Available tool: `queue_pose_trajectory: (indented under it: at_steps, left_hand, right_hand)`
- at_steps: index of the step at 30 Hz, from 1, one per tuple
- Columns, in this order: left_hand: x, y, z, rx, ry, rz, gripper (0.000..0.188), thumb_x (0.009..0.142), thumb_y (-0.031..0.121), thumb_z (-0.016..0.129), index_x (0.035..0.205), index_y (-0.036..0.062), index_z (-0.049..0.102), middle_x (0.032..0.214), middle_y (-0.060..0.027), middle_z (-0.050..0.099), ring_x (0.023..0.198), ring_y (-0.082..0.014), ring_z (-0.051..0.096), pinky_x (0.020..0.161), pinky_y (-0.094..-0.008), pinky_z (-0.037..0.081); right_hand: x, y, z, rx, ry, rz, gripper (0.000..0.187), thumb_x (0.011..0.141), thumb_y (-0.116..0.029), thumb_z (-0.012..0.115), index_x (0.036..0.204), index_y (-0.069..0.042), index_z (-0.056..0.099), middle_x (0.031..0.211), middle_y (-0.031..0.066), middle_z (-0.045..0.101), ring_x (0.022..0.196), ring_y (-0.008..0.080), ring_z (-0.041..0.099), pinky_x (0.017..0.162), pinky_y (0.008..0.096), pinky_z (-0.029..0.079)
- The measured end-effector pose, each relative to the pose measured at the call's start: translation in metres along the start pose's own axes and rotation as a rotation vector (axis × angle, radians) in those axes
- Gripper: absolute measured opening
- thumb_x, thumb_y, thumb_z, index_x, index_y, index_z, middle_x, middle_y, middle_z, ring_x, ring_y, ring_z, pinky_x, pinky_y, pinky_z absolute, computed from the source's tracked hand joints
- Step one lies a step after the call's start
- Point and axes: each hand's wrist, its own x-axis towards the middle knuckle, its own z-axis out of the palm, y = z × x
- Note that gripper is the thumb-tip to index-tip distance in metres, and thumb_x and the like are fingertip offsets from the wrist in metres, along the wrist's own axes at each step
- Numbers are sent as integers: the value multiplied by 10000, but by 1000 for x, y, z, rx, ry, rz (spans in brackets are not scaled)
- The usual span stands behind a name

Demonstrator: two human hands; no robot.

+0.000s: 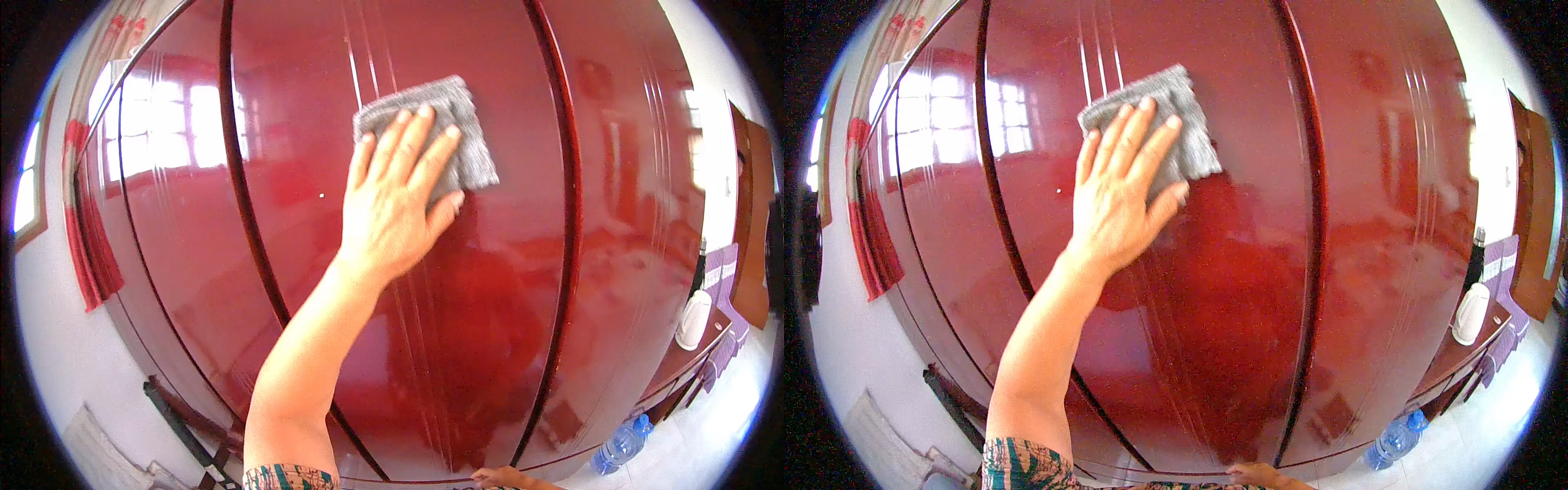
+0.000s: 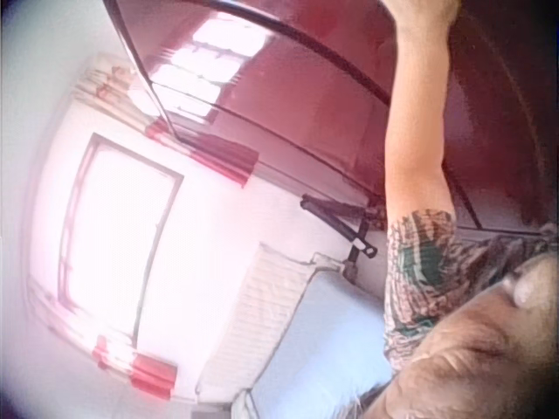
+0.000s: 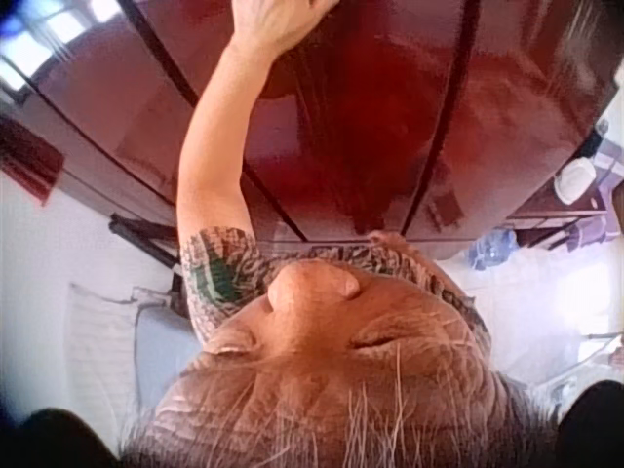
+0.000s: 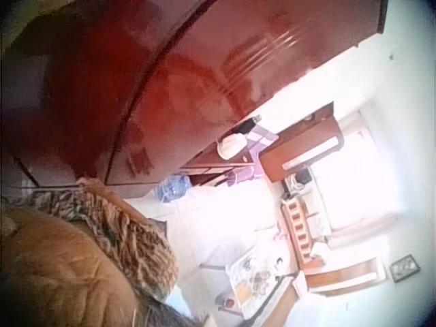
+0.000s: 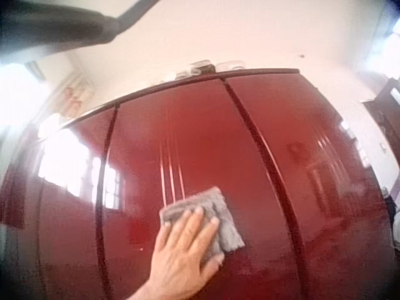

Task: The person wipes the exterior surfaces of a large wooden wardrobe with a grey cloth, cleaning the vertical panels and top edges.

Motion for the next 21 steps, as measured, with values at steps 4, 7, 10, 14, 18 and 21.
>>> queue_pose_trajectory:
  at_steps: [4,7,10,14,18,21]
  left_hand:
    - [5,-48,-9,149,103,-101,631,910,415,569,1468,183,389,1556,-110,296,1447,-286,245,1167,-478,168]
    - [-9,-81,-20,229,177,-178,630,915,395,567,1470,157,387,1548,-126,306,1444,-295,248,1157,-475,177]
    - [-39,-93,-23,275,191,-256,611,959,447,484,1480,147,375,1553,-138,294,1444,-301,244,1153,-473,170]
    - [-108,-64,-18,258,121,-357,620,970,447,446,1477,99,365,1550,-171,288,1432,-338,254,1146,-499,163]
    - [-201,-9,-9,187,-5,-450,640,979,408,424,1468,6,329,1545,-255,229,1426,-433,215,1138,-533,159]
    - [-287,47,8,131,-105,-548,683,959,412,429,1463,-31,301,1539,-304,183,1419,-491,175,1125,-596,134]
  right_hand:
    - [1,-2,-2,-28,-25,-20,279,955,-283,532,1209,-178,581,1252,34,598,916,268,679,719,405,569]
    - [-1,-3,-4,-53,-38,-29,278,954,-281,534,1208,-180,584,1256,34,597,908,270,681,713,406,570]
    - [-8,-5,-4,-92,-40,-31,276,953,-278,536,1207,-182,588,1259,34,596,899,273,683,708,407,571]
    - [-15,-8,-4,-61,-2,-47,288,947,-288,547,1210,-179,590,1231,52,613,885,289,685,703,412,570]
    - [-13,-34,-32,191,11,2,360,928,-329,560,1239,-149,577,1105,144,672,929,349,666,769,439,544]
    - [-6,-52,-51,217,-50,7,369,935,-313,535,1244,-116,572,1142,158,659,994,342,653,857,435,516]
